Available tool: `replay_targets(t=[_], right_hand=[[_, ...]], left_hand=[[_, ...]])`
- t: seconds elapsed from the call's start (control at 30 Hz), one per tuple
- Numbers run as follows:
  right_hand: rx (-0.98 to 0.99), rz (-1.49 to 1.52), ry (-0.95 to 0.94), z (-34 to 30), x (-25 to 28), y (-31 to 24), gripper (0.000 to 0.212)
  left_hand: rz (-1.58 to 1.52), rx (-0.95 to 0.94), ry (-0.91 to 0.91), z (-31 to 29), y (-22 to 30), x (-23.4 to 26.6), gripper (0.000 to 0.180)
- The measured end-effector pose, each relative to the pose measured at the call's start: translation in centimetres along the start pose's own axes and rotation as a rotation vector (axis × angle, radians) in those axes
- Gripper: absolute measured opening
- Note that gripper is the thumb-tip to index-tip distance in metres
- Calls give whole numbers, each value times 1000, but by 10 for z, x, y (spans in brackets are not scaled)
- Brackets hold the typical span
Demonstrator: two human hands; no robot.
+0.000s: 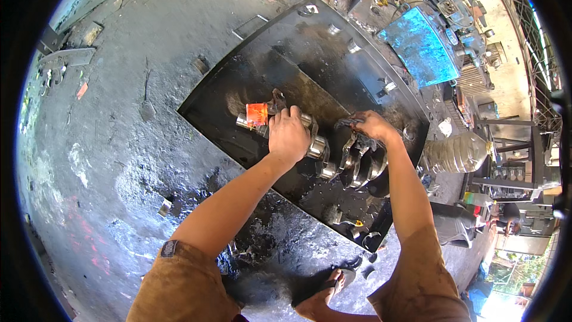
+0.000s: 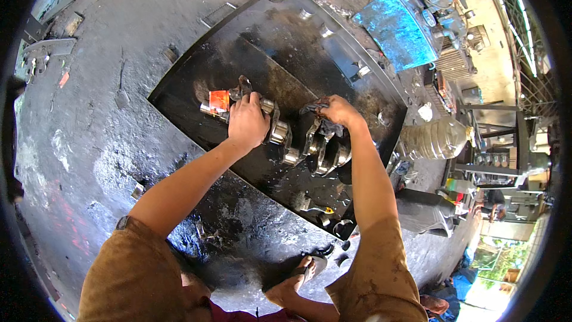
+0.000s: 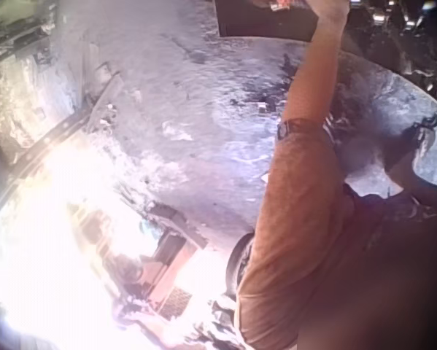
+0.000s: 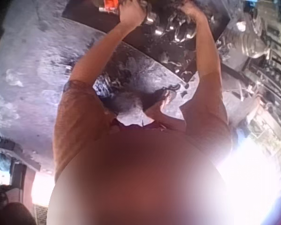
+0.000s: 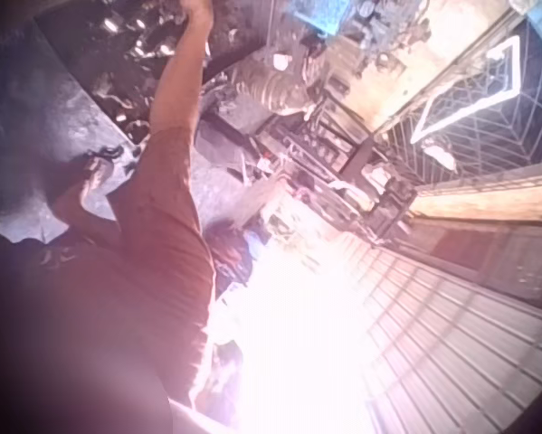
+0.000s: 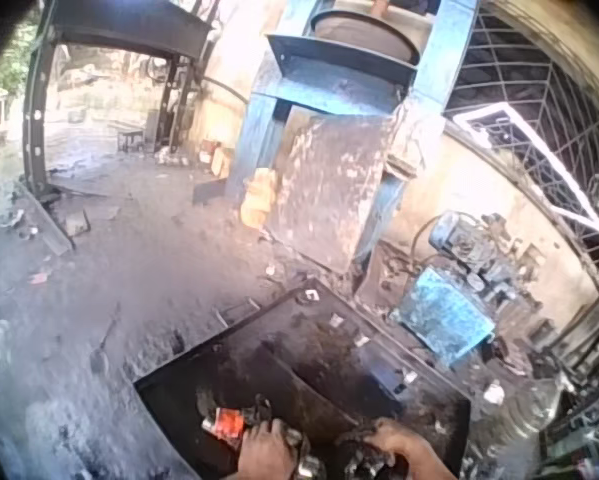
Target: The person scrubs a crankshaft on a metal tray using a yellow-handled brush and a dark cloth, rotating the crankshaft to clean multiple sides. The person repeatedly wipes and scrubs the crankshaft, then lifts it from the tray.
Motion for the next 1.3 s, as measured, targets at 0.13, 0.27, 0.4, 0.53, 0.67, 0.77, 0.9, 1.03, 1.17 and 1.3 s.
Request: replay_targets(t=[0.13, 0.27, 0.4, 0.53, 0.67, 0.77, 0.9, 1.03, 1.17, 1.3], right_hand=[[176, 63, 507, -99, -1, -11, 44], [74, 185, 665, -171, -70, -21, 26], [69, 284, 940, -213, -147, -45, 28], [-170, 257, 849, -212, -208, -77, 36], [-327, 228, 462, -192, -229, -73, 50], [-20, 140, 439, -197, -200, -63, 36], [100, 336, 597, -237, -130, -70, 41], [93, 369, 765, -229, -70, -105, 39], [121, 226, 742, -156, -79, -135, 40], [-97, 282, 656, -90, -96, -117, 41]], left_hand=[[-6, 6, -9, 0, 0, 0, 43], [-29, 7, -29, 0, -1, 0, 47], [-69, -15, 14, -1, -4, -3, 46], [-145, -43, 71, -2, -5, -3, 41], [-177, -152, 163, 17, -19, 19, 36], [45, -177, 170, 38, -45, 37, 33], [166, -159, 54, 42, -72, 38, 28], [235, -236, 46, 35, -75, 29, 29], [201, -269, 124, 35, -74, 31, 24], [222, -242, 99, 37, -73, 33, 24]])
Point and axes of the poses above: each hand's wrist, its own z-axis towards the middle knuckle, its own x-axis out of the back of the hand, y = z × x, the point moved 3 cm from there along z, towards the middle knuckle, and after that the axes turned 1 degree about -z, right-handed, at the moved point
